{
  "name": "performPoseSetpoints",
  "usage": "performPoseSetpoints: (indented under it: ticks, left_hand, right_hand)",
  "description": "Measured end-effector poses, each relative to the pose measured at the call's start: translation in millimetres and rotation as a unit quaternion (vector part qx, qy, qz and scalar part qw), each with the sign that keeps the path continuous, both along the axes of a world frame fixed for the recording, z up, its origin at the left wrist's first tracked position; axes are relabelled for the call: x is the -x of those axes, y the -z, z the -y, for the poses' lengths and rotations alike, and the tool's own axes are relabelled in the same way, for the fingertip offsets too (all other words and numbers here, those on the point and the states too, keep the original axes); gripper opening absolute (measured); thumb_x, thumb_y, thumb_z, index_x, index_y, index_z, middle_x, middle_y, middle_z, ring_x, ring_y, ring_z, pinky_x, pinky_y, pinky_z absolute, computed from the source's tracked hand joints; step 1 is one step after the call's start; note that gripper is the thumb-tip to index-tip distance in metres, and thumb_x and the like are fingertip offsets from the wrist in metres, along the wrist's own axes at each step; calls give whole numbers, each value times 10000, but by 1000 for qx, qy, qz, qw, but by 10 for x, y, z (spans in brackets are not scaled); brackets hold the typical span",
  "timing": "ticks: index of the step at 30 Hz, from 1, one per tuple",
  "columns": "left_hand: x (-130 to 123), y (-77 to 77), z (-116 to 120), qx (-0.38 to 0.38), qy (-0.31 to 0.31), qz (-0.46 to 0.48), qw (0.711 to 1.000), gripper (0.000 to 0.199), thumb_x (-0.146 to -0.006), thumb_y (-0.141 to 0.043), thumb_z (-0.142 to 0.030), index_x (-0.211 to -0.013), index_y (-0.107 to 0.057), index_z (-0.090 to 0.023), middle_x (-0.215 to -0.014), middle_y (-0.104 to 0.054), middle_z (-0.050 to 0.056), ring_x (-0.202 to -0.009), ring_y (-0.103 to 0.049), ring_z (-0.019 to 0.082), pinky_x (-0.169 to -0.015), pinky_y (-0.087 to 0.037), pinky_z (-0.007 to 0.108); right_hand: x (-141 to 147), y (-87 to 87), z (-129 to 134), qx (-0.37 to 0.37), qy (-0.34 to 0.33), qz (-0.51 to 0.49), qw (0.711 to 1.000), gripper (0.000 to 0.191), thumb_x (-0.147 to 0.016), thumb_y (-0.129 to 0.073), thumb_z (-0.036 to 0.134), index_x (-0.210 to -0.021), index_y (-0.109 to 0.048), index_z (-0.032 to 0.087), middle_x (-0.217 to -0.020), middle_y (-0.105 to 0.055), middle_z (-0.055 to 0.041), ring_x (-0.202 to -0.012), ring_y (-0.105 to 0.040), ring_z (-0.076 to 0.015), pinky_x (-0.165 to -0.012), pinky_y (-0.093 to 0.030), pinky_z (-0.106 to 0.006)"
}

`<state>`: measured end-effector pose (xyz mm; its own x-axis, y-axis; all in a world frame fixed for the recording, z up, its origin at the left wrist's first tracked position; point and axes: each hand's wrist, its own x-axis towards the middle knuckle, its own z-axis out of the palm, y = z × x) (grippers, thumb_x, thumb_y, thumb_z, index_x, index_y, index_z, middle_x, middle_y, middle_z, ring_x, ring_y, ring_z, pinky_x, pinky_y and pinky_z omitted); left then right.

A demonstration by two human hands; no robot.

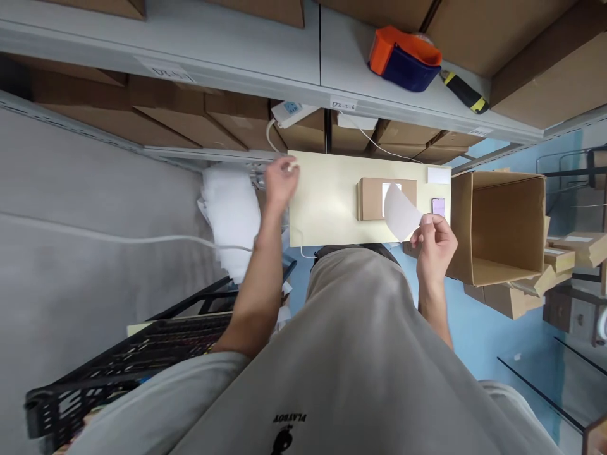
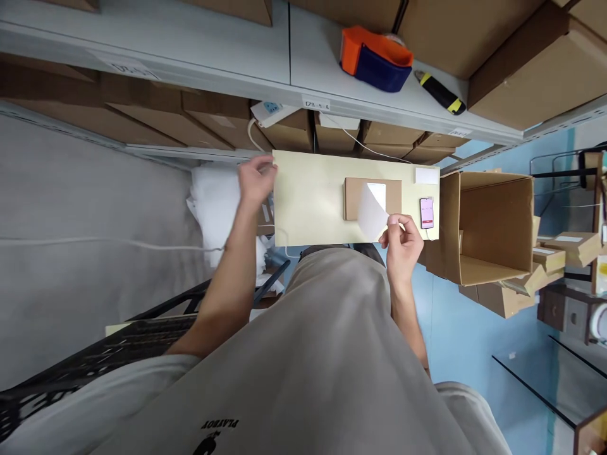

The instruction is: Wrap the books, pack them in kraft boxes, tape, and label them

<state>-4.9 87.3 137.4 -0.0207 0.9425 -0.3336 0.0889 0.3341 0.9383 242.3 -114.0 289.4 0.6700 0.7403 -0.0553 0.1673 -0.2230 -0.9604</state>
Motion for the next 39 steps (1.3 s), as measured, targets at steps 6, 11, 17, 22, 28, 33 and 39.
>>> performPoseSetpoints:
  ticks: [6,11,17,22,28,33,39]
  left_hand:
    - [-962,-267,819,-168,124,68,976,115,-904,-732,-157,-917,-828,-218,-1180,-867,77,-1150,-811,222,-1036,-663,377]
    - [-1425,-607,1231,-148,133,111,974,124,-968,-740,-244,-999,-860,-240,-1185,-873,77,-1167,-815,240,-1068,-669,414]
    - [-1802,-614,1291,102,73,270,955,297,-957,-845,-455,-1120,-785,-215,-1183,-855,91,-1099,-836,250,-1032,-685,433]
    - [-2119,-545,1331,162,11,293,942,453,-873,-921,-577,-1048,-707,-217,-960,-806,43,-993,-820,228,-872,-667,333]
    - [-2371,-396,1398,160,-70,249,953,342,-858,-914,-444,-927,-657,-229,-829,-706,-15,-775,-726,157,-689,-583,266]
    - [-2421,-350,1410,149,-96,226,958,297,-882,-881,-420,-915,-649,-239,-865,-697,-11,-757,-696,143,-649,-563,251]
    - [-2367,-346,1405,131,-70,212,966,380,-844,-939,-490,-896,-660,-238,-810,-654,-16,-697,-631,134,-591,-533,229]
  right_hand:
    - [-282,143,-143,19,-22,-32,999,377,-964,-814,582,-861,-692,241,-603,-565,79,-510,-538,-98,-516,-454,-239]
    - [-572,303,-185,26,-74,-30,996,383,-1049,-730,609,-918,-684,252,-652,-570,66,-533,-551,-106,-522,-462,-244]
    - [-904,490,-63,-27,-199,177,964,314,-1147,-618,498,-984,-737,258,-930,-689,-35,-721,-634,-146,-622,-554,-292]
    - [-1183,756,62,-6,-333,237,913,251,-1169,-604,383,-1073,-797,255,-980,-736,-49,-666,-614,-126,-622,-532,-287]
    - [-1491,880,61,44,-445,182,875,262,-1161,-659,442,-1141,-851,266,-1059,-789,-52,-677,-650,-123,-645,-535,-289]
    - [-1827,937,-160,74,-374,39,924,350,-1101,-717,575,-1044,-868,264,-1022,-792,-51,-695,-647,-143,-661,-591,-316]
    - [-2101,1215,-457,122,-305,-35,944,342,-1007,-815,588,-968,-847,250,-963,-789,-28,-648,-610,-123,-618,-580,-313]
